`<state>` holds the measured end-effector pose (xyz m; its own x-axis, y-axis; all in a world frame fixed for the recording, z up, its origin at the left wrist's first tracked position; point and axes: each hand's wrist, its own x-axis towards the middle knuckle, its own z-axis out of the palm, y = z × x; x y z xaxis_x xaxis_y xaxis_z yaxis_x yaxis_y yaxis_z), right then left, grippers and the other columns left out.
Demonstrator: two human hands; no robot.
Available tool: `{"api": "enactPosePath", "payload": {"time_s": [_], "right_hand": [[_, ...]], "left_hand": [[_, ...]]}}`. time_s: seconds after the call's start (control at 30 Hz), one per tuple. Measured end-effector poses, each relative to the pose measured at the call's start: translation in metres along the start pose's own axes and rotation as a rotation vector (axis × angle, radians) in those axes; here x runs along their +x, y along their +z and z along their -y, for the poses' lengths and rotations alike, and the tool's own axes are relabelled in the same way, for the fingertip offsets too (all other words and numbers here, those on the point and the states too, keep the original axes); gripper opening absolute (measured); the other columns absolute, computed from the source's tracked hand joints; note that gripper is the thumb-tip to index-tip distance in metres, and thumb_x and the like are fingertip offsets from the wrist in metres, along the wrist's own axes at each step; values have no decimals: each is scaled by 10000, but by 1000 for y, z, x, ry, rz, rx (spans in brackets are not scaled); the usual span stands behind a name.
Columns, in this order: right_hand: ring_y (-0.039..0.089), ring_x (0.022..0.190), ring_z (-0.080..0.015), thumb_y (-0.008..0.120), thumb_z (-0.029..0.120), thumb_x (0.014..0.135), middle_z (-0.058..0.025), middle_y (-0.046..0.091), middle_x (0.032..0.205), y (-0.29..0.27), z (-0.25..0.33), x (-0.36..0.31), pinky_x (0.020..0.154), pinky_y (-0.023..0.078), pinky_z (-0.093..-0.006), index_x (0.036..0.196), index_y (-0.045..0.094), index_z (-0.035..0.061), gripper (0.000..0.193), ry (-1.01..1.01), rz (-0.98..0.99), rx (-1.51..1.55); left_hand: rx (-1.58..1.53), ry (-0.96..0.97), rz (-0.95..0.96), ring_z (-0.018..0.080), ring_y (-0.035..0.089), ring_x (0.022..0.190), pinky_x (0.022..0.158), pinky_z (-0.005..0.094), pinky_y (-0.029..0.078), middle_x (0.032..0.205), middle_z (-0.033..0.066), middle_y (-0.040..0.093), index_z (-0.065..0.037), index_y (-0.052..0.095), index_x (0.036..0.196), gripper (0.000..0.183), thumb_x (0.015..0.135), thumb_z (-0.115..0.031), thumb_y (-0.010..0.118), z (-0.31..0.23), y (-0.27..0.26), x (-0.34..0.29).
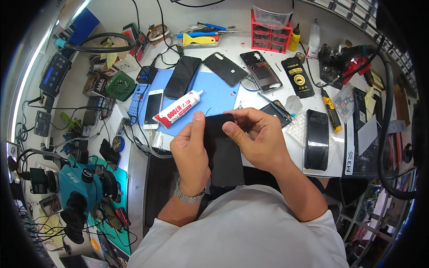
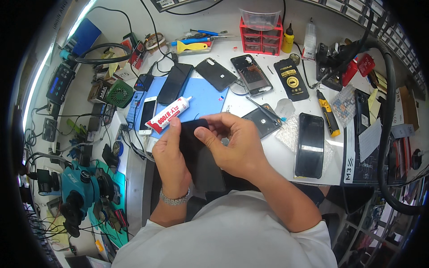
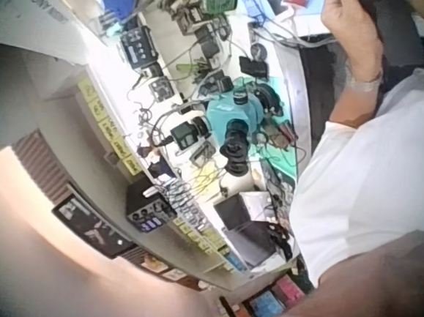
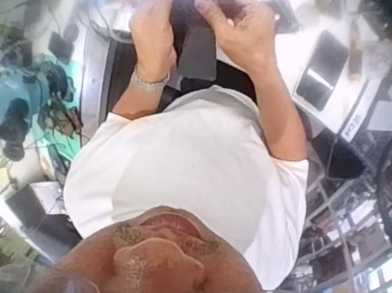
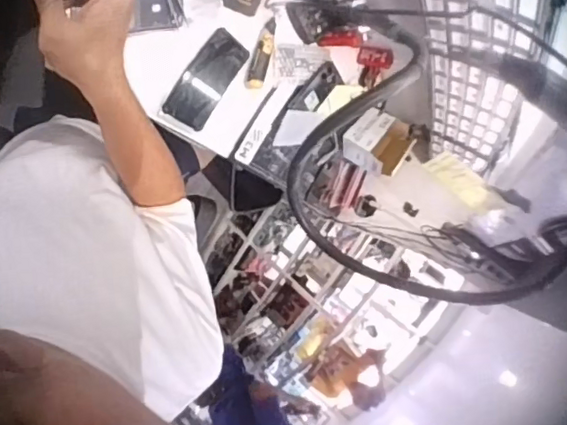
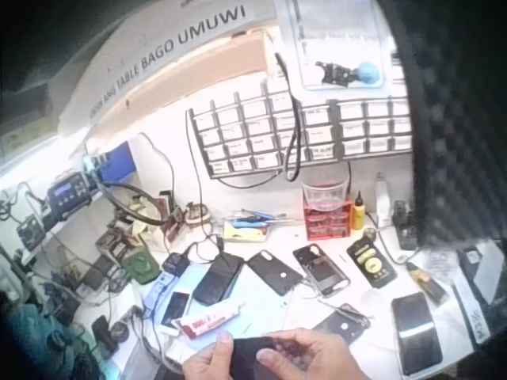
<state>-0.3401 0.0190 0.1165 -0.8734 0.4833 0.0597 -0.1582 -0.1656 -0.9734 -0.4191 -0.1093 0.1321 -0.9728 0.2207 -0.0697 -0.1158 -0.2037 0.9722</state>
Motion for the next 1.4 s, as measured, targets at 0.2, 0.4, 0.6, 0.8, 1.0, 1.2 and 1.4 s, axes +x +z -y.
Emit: {"api": "enactPosePath", "payload": {"time_s": [0.2,0.4,0.6,0.8,1.0,1.2,1.4], "right_hand": [[722,998,-122,780,303,1077,-74,797,1065,-5,-7,-8,854,551,-287,1249,775,-17,363,117,-61,-62],[720,944,-117,831,194,1031,-83,774,1023,11,-21,-24,838,561,-265,1224,722,-48,329,84,-42,22],[700,930,-104,799,112,1042,-76,764,1039,18,-30,-25,861,571,-267,1236,696,-51,273,62,-113,33],[701,897,-110,812,173,1029,-81,781,988,19,-29,-24,831,563,-272,1167,723,-54,281,20,-153,34],[699,888,-110,789,158,1042,-72,783,978,11,-29,-18,829,563,-278,1193,743,-48,259,9,-224,12],[704,921,-108,741,63,1045,-79,796,1016,-15,-20,1,867,575,-290,1233,761,-54,223,-69,-227,11],[708,954,-117,686,-89,999,-67,792,1030,-41,31,15,897,586,-298,1156,789,-43,193,85,183,-253]], "left_hand": [[-315,-52,-156,166,781,977,824,303,649,1108,104,795,43,753,1222,468,1156,-405,636,-5,-22,36],[-333,-20,-279,185,777,952,780,325,646,1127,105,765,17,714,1232,476,1154,-445,627,3,-31,50],[-407,-97,-243,162,756,924,719,317,624,1078,65,737,-73,680,1197,409,1159,-472,597,5,-36,51],[-431,-152,-171,190,756,999,810,359,635,1125,76,745,-108,665,1197,317,1155,-414,595,12,-52,55],[-511,-120,-106,242,764,1128,999,430,653,1213,129,770,-51,697,1181,288,1123,-326,632,10,-58,50],[-793,-168,259,426,676,1373,1098,635,587,1484,279,672,61,664,1386,539,1153,-383,467,13,-75,27],[-865,-843,1009,707,574,1333,1159,774,437,1532,496,496,215,400,1591,1093,1113,-753,235,27,-89,4]]}}
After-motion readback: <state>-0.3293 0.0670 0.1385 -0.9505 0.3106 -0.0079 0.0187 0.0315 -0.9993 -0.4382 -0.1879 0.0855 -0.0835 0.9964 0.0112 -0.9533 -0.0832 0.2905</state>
